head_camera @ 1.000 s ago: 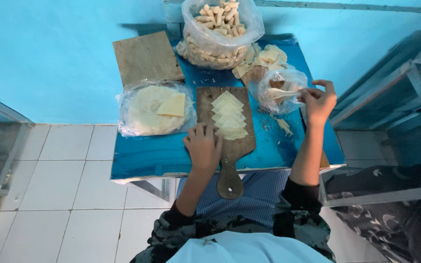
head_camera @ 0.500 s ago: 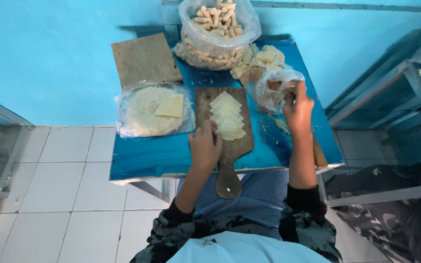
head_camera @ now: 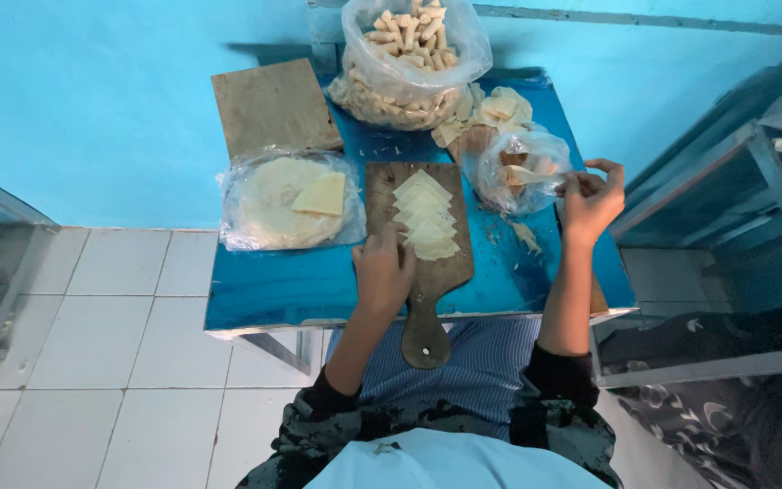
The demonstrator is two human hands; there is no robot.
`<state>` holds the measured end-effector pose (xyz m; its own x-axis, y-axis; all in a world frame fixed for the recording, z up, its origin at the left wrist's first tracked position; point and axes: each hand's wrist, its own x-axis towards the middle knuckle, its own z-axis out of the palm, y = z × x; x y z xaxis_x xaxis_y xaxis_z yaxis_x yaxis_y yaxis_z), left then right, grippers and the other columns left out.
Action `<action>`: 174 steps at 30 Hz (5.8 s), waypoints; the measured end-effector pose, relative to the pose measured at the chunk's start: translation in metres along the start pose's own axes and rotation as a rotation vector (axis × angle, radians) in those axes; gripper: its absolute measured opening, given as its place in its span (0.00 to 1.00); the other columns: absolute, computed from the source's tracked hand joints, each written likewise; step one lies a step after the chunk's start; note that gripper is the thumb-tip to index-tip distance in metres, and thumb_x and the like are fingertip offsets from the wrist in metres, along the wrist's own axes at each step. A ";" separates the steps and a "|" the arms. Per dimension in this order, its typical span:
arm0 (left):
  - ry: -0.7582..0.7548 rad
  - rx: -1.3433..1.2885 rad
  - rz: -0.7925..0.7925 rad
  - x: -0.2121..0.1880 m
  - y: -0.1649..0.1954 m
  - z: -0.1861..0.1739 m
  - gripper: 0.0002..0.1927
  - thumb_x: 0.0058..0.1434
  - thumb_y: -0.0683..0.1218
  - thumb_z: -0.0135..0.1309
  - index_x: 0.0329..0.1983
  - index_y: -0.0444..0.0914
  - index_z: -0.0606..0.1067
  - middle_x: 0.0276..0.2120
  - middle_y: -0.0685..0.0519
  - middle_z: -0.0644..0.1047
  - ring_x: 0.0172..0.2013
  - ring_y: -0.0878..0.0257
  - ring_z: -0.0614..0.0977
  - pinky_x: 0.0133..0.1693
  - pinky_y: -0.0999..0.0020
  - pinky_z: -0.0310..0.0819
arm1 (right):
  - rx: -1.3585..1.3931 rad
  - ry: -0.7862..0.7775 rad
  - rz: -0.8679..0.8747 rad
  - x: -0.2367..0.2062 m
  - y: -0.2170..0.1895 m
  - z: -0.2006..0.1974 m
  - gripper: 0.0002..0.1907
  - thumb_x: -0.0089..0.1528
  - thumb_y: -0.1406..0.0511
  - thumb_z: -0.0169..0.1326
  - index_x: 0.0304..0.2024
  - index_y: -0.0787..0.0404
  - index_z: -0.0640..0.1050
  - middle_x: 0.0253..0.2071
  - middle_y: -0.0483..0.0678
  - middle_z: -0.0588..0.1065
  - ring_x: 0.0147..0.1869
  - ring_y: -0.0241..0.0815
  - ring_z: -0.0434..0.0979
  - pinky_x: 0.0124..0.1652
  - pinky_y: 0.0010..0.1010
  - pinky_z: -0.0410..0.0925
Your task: The person folds square dough sheets one at a time into triangular pieces on a wooden paddle board, pressing the edges closed by hand, and sets the folded pieces in a row on the board. Folded pieces accumulate on the board while a bag of unfolded dough squares and a knife sit on the blue table.
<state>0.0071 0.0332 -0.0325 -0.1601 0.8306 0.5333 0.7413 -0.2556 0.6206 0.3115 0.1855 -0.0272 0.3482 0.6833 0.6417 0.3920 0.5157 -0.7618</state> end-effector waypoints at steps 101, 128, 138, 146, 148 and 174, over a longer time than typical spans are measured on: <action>-0.085 -0.297 0.101 0.001 0.016 -0.011 0.13 0.66 0.37 0.50 0.53 0.34 0.73 0.43 0.41 0.75 0.44 0.44 0.79 0.46 0.53 0.73 | -0.373 -0.032 -0.236 -0.023 -0.034 0.000 0.19 0.65 0.81 0.53 0.57 0.64 0.72 0.52 0.59 0.81 0.49 0.54 0.85 0.46 0.38 0.77; -0.065 -0.267 0.143 0.004 0.015 0.001 0.07 0.61 0.35 0.54 0.42 0.33 0.77 0.40 0.43 0.75 0.45 0.44 0.79 0.46 0.52 0.73 | -0.312 -0.421 -0.038 -0.127 -0.114 0.049 0.31 0.55 0.78 0.61 0.60 0.59 0.72 0.32 0.50 0.78 0.37 0.47 0.80 0.36 0.37 0.71; -0.079 -0.238 0.131 0.005 0.014 0.009 0.06 0.59 0.36 0.56 0.39 0.33 0.76 0.39 0.43 0.75 0.45 0.44 0.79 0.47 0.52 0.73 | -0.011 -0.413 0.125 -0.131 -0.122 0.051 0.37 0.53 0.78 0.64 0.63 0.59 0.67 0.44 0.49 0.76 0.44 0.37 0.79 0.38 0.25 0.75; -0.091 -0.257 0.110 0.006 0.021 0.000 0.12 0.61 0.35 0.52 0.48 0.33 0.76 0.41 0.41 0.74 0.46 0.41 0.77 0.46 0.50 0.71 | -0.067 -0.401 -0.109 -0.145 -0.127 0.054 0.32 0.58 0.78 0.62 0.63 0.63 0.67 0.45 0.53 0.77 0.47 0.44 0.83 0.46 0.31 0.76; -0.091 -0.251 0.117 0.005 0.021 0.001 0.12 0.61 0.36 0.53 0.48 0.34 0.76 0.41 0.41 0.74 0.45 0.42 0.77 0.46 0.50 0.71 | -0.072 -0.420 -0.111 -0.147 -0.126 0.055 0.30 0.60 0.78 0.62 0.62 0.64 0.67 0.46 0.53 0.77 0.49 0.45 0.84 0.47 0.32 0.77; -0.197 -0.167 0.322 0.007 0.001 0.007 0.09 0.58 0.36 0.51 0.41 0.32 0.77 0.39 0.43 0.74 0.44 0.44 0.78 0.46 0.52 0.73 | -0.067 -0.599 -0.328 -0.129 -0.108 0.035 0.22 0.58 0.72 0.64 0.54 0.63 0.74 0.48 0.55 0.79 0.49 0.54 0.83 0.47 0.37 0.74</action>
<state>0.0110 0.0426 -0.0320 0.2028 0.7697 0.6053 0.6148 -0.5812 0.5331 0.1947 0.0602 -0.0308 -0.3208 0.6752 0.6643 0.4555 0.7249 -0.5168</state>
